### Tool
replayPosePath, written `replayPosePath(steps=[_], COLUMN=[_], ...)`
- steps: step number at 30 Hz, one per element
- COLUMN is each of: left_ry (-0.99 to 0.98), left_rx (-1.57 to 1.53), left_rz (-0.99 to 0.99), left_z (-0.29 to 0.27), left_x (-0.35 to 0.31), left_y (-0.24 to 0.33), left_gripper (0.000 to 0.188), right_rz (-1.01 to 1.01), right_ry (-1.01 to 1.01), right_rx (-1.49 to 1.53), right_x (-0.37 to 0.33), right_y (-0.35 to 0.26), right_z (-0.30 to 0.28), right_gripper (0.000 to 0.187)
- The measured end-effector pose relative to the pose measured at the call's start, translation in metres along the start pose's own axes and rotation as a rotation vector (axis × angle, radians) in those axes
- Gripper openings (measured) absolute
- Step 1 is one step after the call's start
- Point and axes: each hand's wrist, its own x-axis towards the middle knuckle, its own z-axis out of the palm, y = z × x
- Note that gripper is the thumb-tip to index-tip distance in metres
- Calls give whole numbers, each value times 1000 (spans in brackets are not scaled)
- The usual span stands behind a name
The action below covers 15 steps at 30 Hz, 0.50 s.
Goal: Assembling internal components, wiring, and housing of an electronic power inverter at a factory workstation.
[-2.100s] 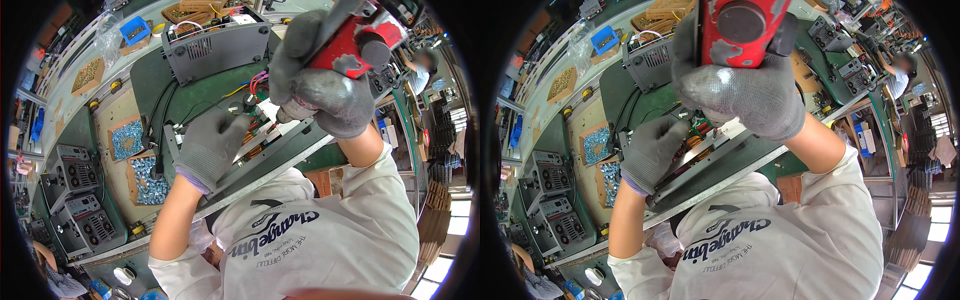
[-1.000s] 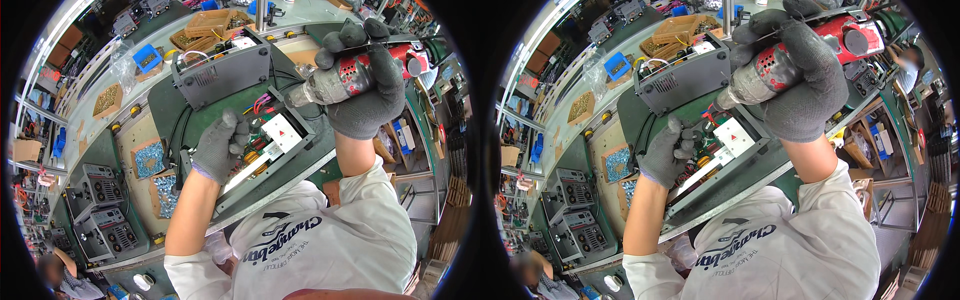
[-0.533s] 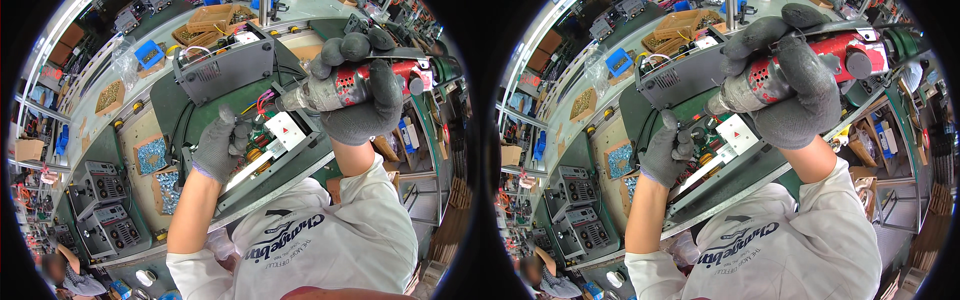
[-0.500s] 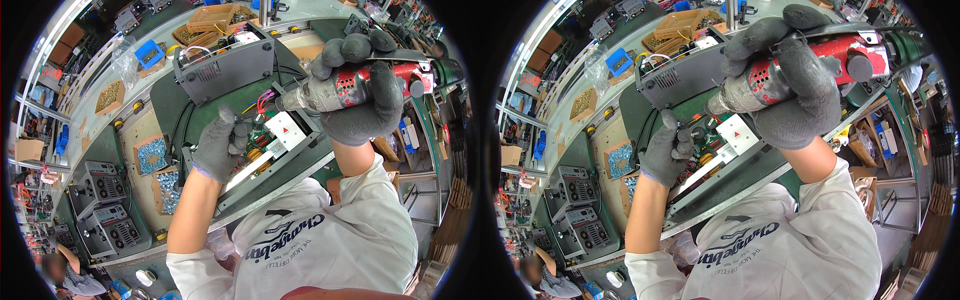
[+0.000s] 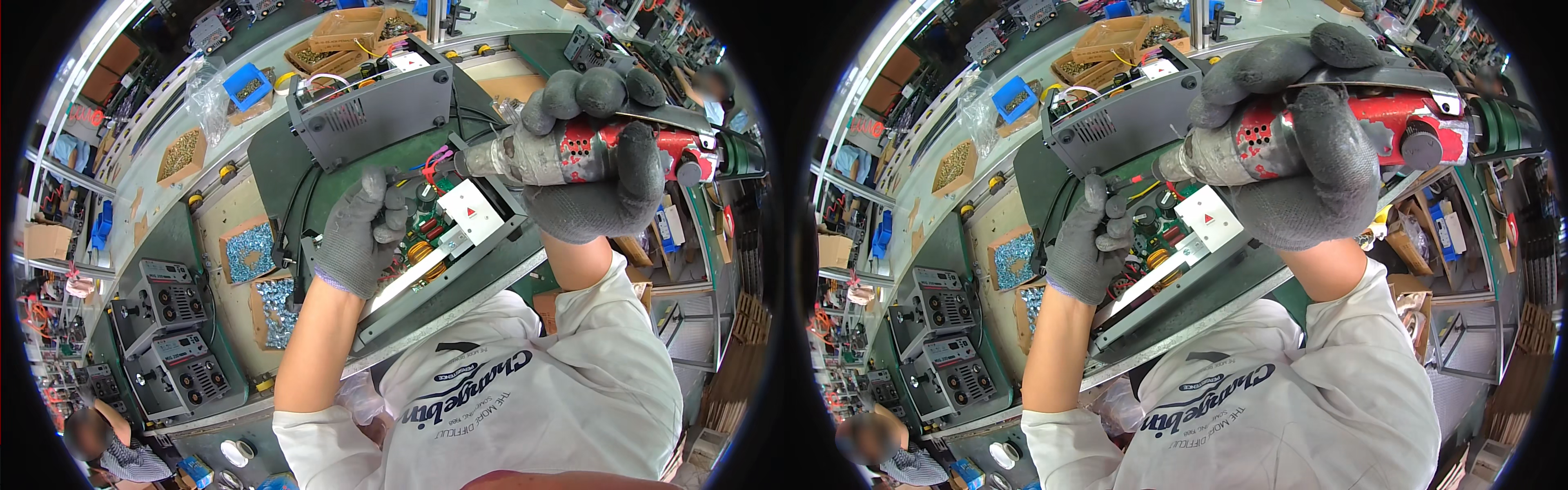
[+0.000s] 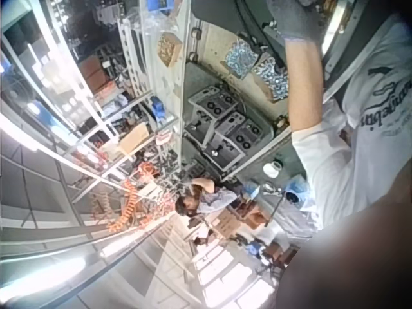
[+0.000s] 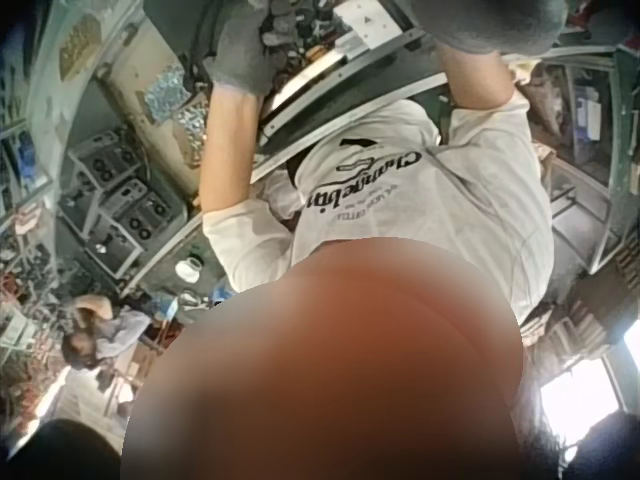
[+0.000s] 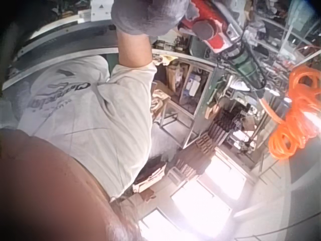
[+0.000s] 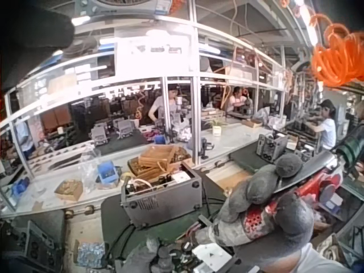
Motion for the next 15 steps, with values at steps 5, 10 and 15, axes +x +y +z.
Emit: replayPosePath(steps=[5, 10, 15], left_ry=[138, 223, 250], left_rx=[102, 184, 89], left_rz=[-22, 37, -18], left_z=[7, -4, -3], left_x=[-4, 3, 5], left_y=[4, 0, 8], left_gripper=[56, 55, 49], right_rz=[9, 93, 397], right_ry=[15, 47, -31], right_rx=[-57, -182, -322], right_x=[6, 12, 5], right_y=[-5, -22, -27], right_z=[-3, -14, -9], right_gripper=[37, 44, 46])
